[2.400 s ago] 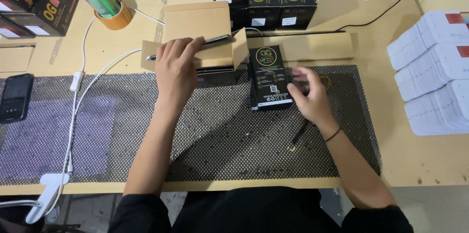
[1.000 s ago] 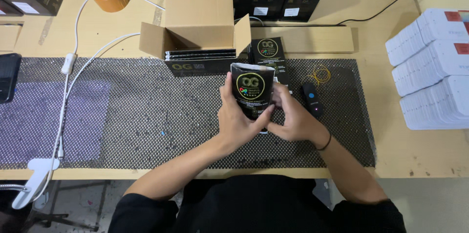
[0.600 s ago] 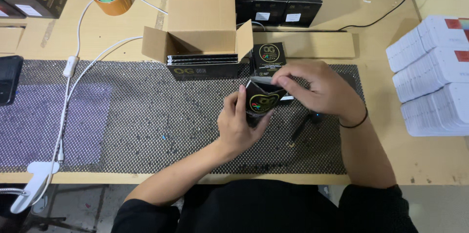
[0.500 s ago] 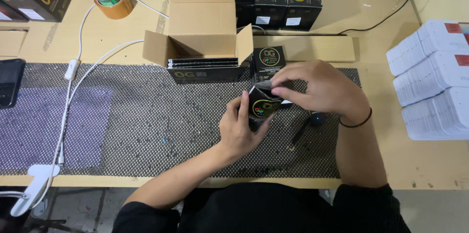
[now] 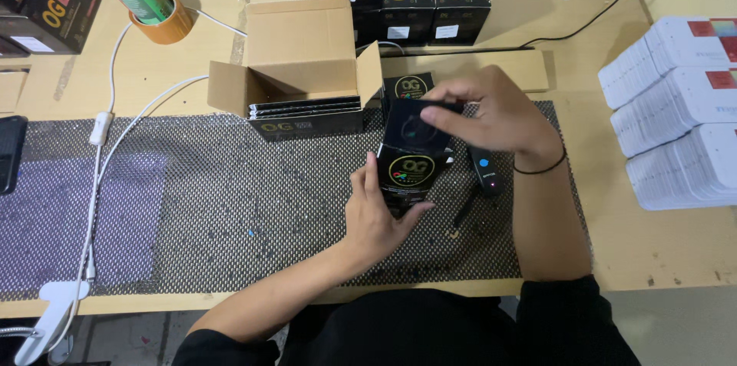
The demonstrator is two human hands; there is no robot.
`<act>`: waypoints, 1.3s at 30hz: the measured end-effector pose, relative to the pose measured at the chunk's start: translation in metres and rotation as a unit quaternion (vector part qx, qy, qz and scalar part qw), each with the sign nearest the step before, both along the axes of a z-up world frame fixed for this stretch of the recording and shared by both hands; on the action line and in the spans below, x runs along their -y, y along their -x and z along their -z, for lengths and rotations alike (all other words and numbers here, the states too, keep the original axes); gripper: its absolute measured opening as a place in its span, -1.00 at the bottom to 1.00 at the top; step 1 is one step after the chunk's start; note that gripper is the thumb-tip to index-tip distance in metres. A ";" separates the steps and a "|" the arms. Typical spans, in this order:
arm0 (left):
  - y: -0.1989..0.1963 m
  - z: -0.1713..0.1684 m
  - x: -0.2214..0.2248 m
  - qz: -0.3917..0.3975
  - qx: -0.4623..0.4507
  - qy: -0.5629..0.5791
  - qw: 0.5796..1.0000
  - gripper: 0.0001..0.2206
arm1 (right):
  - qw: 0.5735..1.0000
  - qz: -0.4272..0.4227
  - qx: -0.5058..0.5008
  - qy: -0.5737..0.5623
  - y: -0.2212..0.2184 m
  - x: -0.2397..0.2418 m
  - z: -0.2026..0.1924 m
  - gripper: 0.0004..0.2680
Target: The person removes a stack of phone screens from a cardboard box, takes a single screen out of its plastic sleeve, and shines a flashlight onto the screen surface by hand.
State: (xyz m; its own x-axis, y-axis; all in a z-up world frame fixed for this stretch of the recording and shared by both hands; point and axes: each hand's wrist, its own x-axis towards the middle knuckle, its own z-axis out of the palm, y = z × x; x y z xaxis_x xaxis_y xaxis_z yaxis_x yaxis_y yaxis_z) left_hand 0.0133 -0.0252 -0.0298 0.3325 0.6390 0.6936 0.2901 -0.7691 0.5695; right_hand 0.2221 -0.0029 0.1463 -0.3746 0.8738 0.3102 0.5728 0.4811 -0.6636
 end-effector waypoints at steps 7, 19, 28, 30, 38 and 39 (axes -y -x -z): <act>-0.001 0.008 0.002 0.018 -0.041 0.102 0.994 0.08 | 0.883 0.255 -0.369 -0.139 -0.030 -0.033 0.057 -0.80; 0.008 -0.029 -0.010 0.101 0.088 0.141 0.981 -0.07 | 0.883 0.255 -0.354 -0.175 -0.057 -0.017 0.086 -0.76; 0.006 -0.043 -0.011 0.202 0.244 0.316 0.894 -0.64 | 0.939 0.161 -0.299 -0.044 -0.008 0.006 0.111 -0.93; 0.005 -0.044 -0.011 0.191 0.235 0.340 0.890 -0.85 | 0.943 0.166 -0.287 -0.034 0.004 0.014 0.097 -0.92; 0.003 -0.045 -0.007 0.210 0.227 0.373 0.875 -0.81 | 0.924 0.196 -0.321 -0.069 0.006 0.046 0.069 -0.78; 0.002 -0.045 -0.005 0.210 0.225 0.377 0.874 -0.81 | 0.923 0.199 -0.322 -0.066 0.005 0.049 0.067 -0.78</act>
